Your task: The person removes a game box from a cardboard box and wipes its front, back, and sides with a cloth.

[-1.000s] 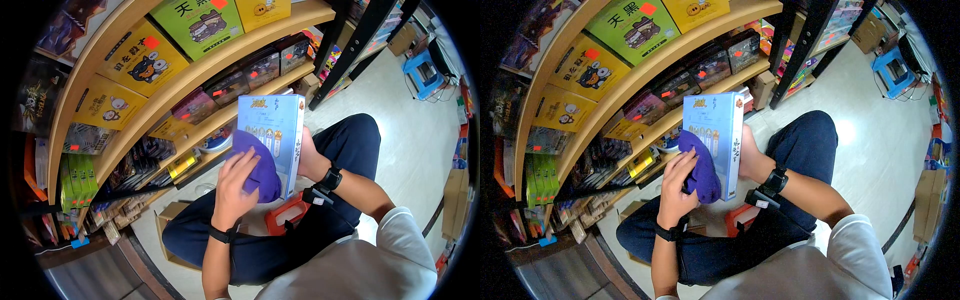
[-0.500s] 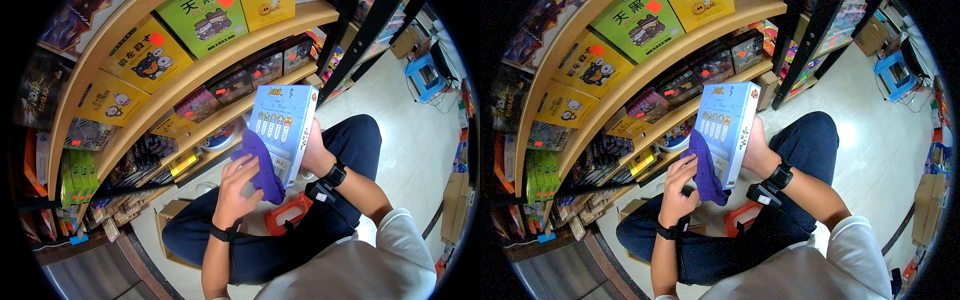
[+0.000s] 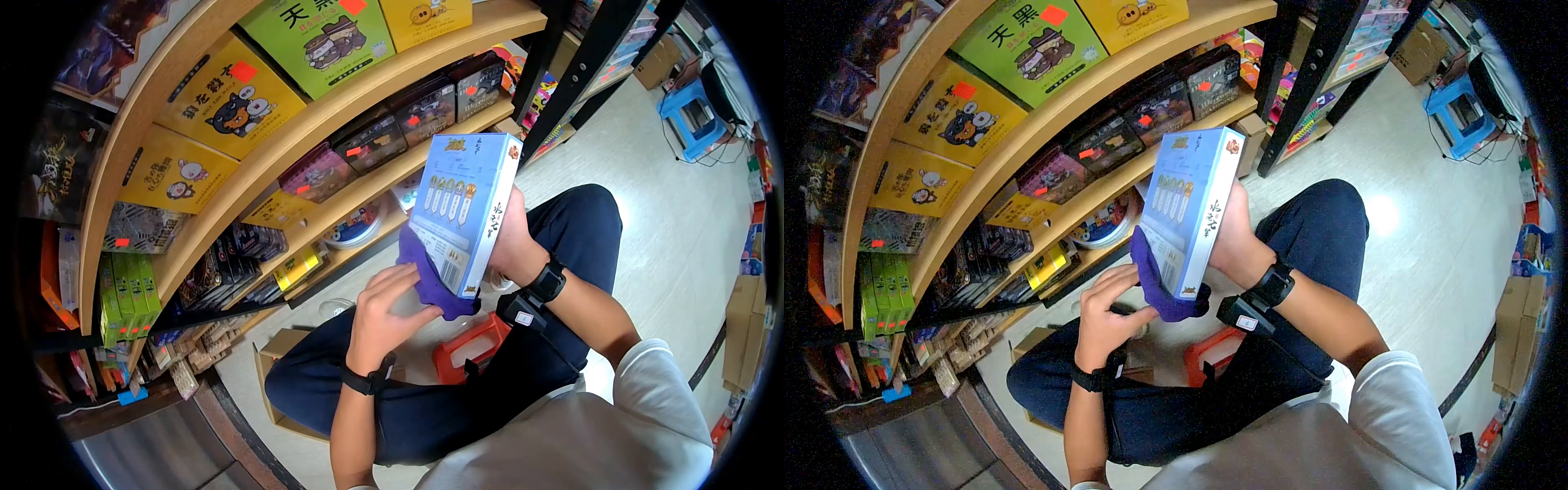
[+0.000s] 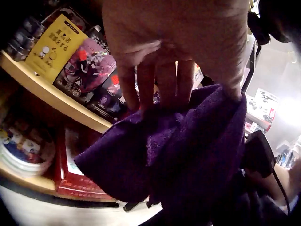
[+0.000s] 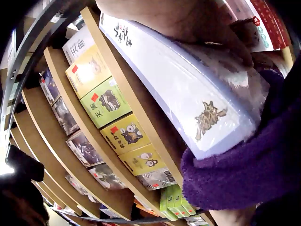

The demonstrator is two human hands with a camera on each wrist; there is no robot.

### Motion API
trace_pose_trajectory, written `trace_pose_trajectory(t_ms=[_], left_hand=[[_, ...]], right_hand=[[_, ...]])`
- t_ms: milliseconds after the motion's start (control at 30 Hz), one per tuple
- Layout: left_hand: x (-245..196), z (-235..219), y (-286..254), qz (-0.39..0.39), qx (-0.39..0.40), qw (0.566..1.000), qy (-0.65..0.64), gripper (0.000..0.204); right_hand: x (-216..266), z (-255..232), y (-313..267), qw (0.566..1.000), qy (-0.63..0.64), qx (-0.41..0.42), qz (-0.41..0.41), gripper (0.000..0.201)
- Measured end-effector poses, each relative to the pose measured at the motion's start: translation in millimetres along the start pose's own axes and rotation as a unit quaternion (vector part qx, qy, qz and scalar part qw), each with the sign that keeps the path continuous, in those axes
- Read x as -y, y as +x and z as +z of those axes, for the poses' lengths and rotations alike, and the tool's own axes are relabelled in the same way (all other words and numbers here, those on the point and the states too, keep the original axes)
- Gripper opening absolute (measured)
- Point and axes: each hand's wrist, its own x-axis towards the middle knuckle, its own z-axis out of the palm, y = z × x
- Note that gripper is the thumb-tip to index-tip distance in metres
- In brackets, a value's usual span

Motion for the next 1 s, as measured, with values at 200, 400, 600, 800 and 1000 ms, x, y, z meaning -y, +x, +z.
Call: trace_pose_trajectory(t_ms=[200,400,600,800,1000], left_hand=[[-4.8,4.7,-1.1,-0.024,-0.028,0.999,-0.003,0.049],[6.8,3.0,-2.9,-0.039,0.012,0.996,-0.080,0.034],[8.4,-1.4,-5.5,-0.039,0.083,0.993,-0.077,0.027],[13.8,0.3,-3.7,-0.076,-0.035,0.996,-0.023,0.029],[21.6,0.4,-3.2,-0.138,-0.147,0.979,0.031,0.020]], right_hand=[[-1.5,-5.0,2.8,1.000,-0.011,0.004,-0.011,0.063],[-4.8,5.6,-8.6,0.999,-0.035,0.020,0.025,0.058],[-20.8,-0.8,-10.3,0.991,-0.058,0.041,0.111,0.058],[-38.3,0.6,-18.7,0.979,-0.085,0.062,0.176,0.060],[-62.1,-16.0,-25.9,0.962,-0.124,0.050,0.237,0.056]])
